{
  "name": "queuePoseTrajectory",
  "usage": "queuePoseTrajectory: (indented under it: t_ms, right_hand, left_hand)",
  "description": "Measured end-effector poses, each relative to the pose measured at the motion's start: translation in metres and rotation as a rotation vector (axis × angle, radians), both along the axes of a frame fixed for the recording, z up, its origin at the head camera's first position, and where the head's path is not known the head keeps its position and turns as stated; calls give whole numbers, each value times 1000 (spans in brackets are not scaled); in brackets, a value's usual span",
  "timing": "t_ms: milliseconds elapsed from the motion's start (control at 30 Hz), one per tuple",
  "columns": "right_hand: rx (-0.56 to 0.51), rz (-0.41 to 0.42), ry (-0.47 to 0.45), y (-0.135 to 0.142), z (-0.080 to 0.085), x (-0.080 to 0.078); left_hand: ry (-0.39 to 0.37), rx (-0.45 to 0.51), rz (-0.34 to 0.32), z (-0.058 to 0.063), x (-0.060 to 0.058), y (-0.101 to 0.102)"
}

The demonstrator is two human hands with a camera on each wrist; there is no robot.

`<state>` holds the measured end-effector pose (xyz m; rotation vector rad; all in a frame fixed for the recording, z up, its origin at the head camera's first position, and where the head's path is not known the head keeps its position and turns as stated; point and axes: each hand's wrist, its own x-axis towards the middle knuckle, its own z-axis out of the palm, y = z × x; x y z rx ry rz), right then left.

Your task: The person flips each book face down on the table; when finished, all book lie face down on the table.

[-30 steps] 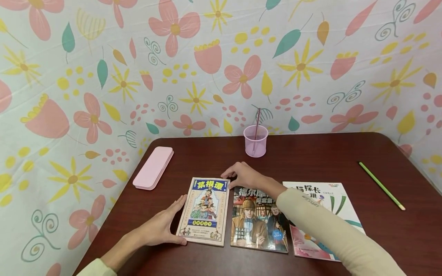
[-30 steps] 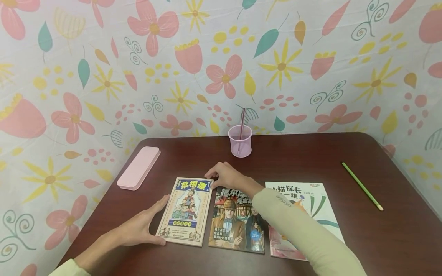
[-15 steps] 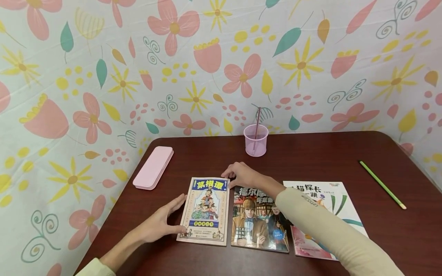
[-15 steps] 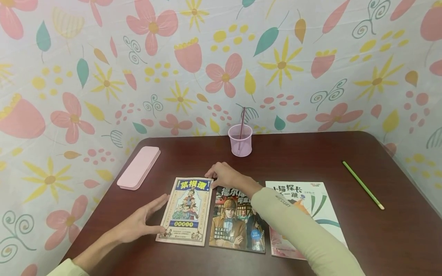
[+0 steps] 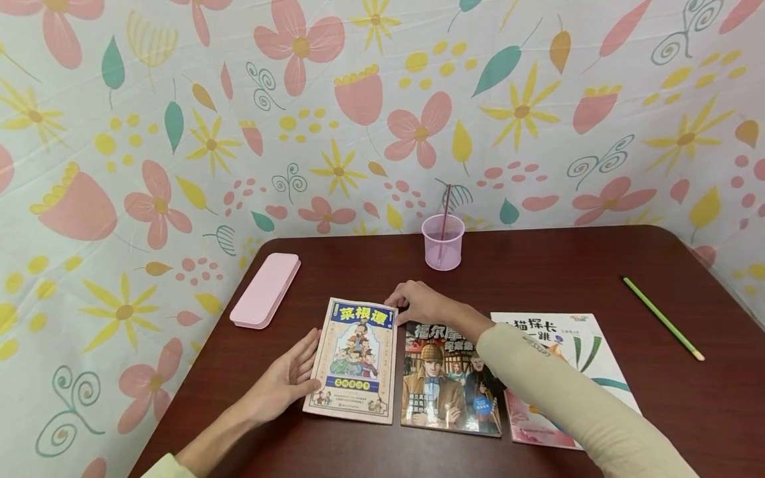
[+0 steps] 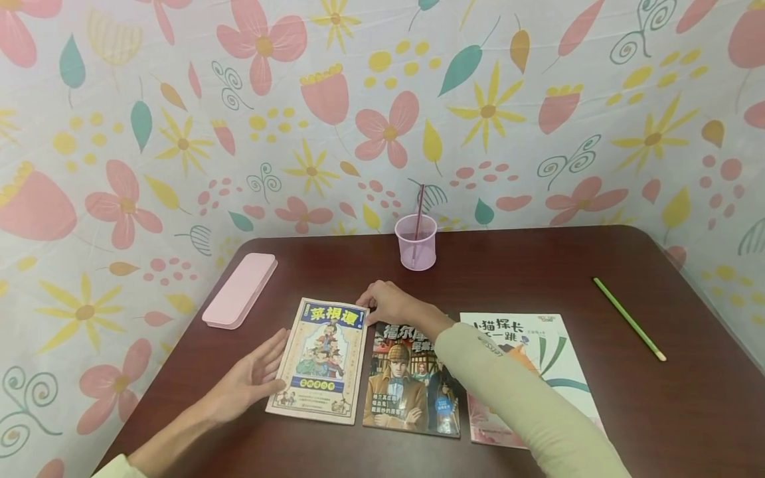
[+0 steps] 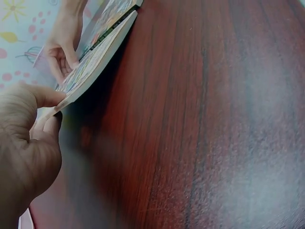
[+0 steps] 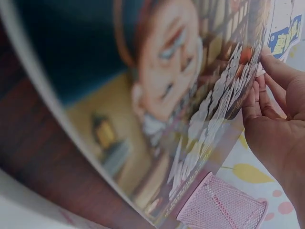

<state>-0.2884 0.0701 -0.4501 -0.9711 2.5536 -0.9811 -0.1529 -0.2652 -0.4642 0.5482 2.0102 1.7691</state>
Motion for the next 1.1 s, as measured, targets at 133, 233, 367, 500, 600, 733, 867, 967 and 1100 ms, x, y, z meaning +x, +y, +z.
queuePoseTrajectory:
  t_ms: [133,233,367,500,600,733,867,967,1100]
  right_hand:
    - [1,-14,-30,-1,-1,-2]
    - [7,-23,-47,-2,-1,-3]
    - [6,-45,-74,-3,0,-5]
    - [4,-62,-62,-3,3,-8]
    - [11,-59,-17,-2,4,-11]
    - [5,-55,48,-2,10,-13]
    - [-16,-60,86,0,16,-13]
    - [-28,-62,106,2,19,-12]
    - [-51,-55,116,4,24,-12]
  left_hand:
    - [-12,-15,10,0,2,1]
    - [-2,-38,26,0,1,1]
    - [25,-63,56,1,-2,1]
    - [32,-57,89,5,-5,1]
    - [19,-48,124,6,-6,2]
    - [18,-78,175,8,-4,5]
    - [23,-164,188,6,-1,7]
    - [14,-217,151,4,2,7]
    - [11,-233,114,4,3,5]
